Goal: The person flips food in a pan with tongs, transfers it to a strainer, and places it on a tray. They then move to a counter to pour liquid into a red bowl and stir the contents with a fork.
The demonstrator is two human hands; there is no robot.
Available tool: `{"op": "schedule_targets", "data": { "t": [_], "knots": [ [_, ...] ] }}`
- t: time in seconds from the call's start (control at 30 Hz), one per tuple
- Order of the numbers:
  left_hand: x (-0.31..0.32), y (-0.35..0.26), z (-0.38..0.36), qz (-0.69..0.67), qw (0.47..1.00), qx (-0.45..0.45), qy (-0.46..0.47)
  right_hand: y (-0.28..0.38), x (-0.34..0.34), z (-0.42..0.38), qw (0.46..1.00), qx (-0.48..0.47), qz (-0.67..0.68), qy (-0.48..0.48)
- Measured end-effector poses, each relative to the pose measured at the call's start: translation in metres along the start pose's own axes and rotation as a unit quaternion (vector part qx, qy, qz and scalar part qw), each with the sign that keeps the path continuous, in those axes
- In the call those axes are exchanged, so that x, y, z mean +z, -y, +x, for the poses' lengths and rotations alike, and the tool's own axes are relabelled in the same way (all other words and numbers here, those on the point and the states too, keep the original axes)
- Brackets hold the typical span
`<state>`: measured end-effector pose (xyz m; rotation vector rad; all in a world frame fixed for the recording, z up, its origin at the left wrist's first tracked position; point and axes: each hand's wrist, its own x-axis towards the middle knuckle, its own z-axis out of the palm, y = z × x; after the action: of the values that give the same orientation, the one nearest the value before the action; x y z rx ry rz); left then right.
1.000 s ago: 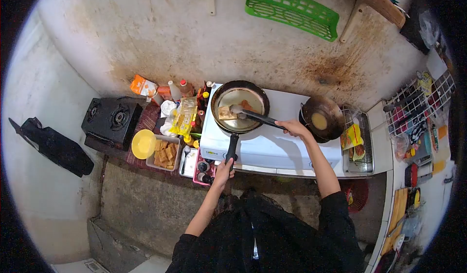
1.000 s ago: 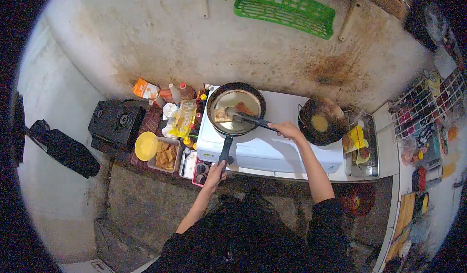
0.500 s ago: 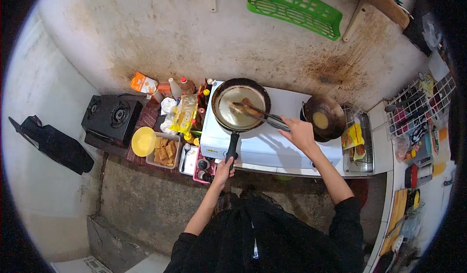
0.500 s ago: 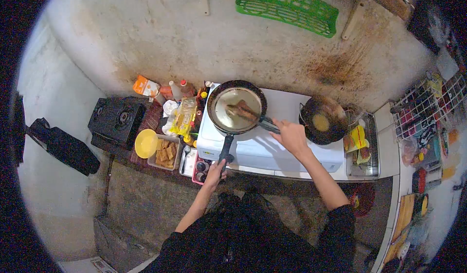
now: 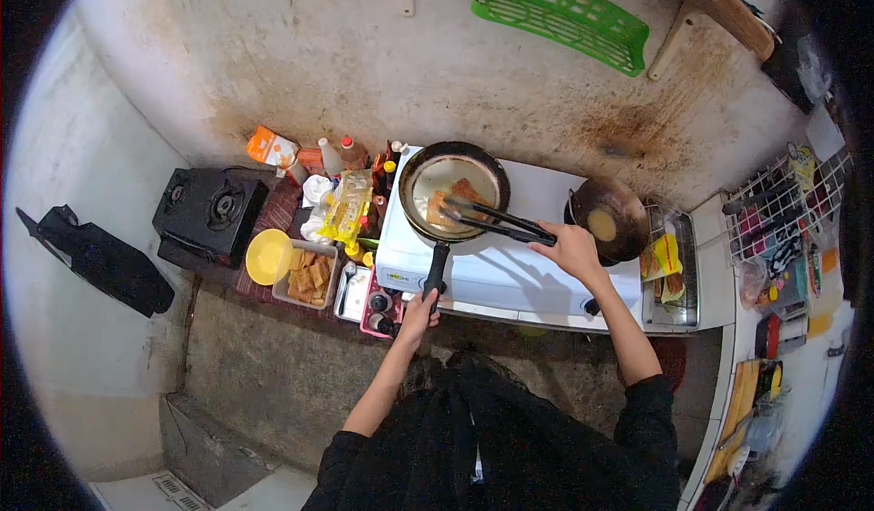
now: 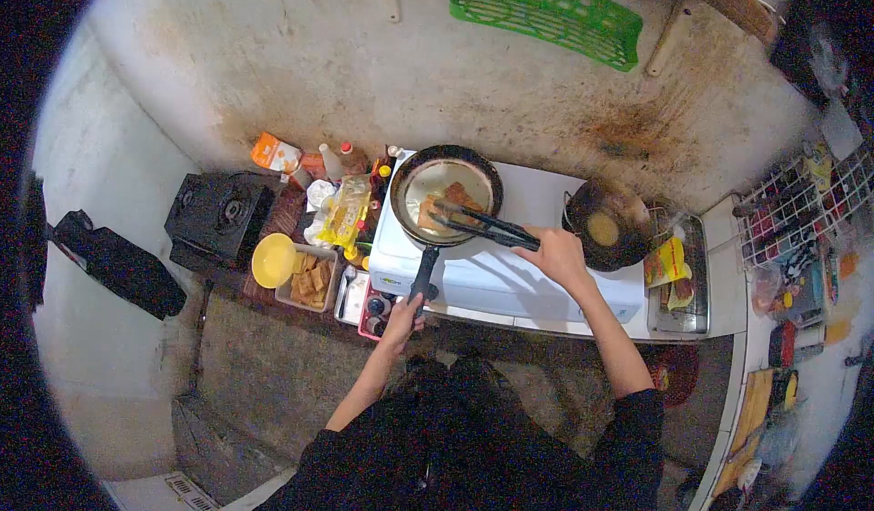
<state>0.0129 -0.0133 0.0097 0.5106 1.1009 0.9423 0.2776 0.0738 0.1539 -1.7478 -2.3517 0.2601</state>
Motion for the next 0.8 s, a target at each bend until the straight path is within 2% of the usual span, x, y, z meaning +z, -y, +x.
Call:
{"op": "schedule_targets", "data": {
  "t": [0.07, 0.17, 0.33, 0.43, 0.8],
  "knots": [
    [0.0, 0.001, 0.001, 0.001, 1.0, -0.002, -0.001, 0.004, 0.0, 0.002, 0.999, 0.048, -0.016, 0.011],
    [-0.001, 0.002, 0.002, 0.004, 1.0, -0.003, 0.003, 0.008, 0.018, 0.005, 0.998, 0.037, -0.041, 0.004],
    [-0.001, 0.0, 0.001, 0.007, 1.0, -0.002, 0.008, 0.019, 0.038, 0.008, 0.998, 0.06, 0.027, 0.011],
    [0.0, -0.001, 0.0, -0.004, 1.0, -0.002, -0.013, 0.021, 0.028, 0.005, 0.997, 0.073, 0.028, 0.023],
    [-0.004, 0.002, 0.002, -0.003, 1.0, -0.006, 0.002, 0.018, 0.031, 0.007, 0.994, 0.098, 0.047, 0.012]
  ]
}}
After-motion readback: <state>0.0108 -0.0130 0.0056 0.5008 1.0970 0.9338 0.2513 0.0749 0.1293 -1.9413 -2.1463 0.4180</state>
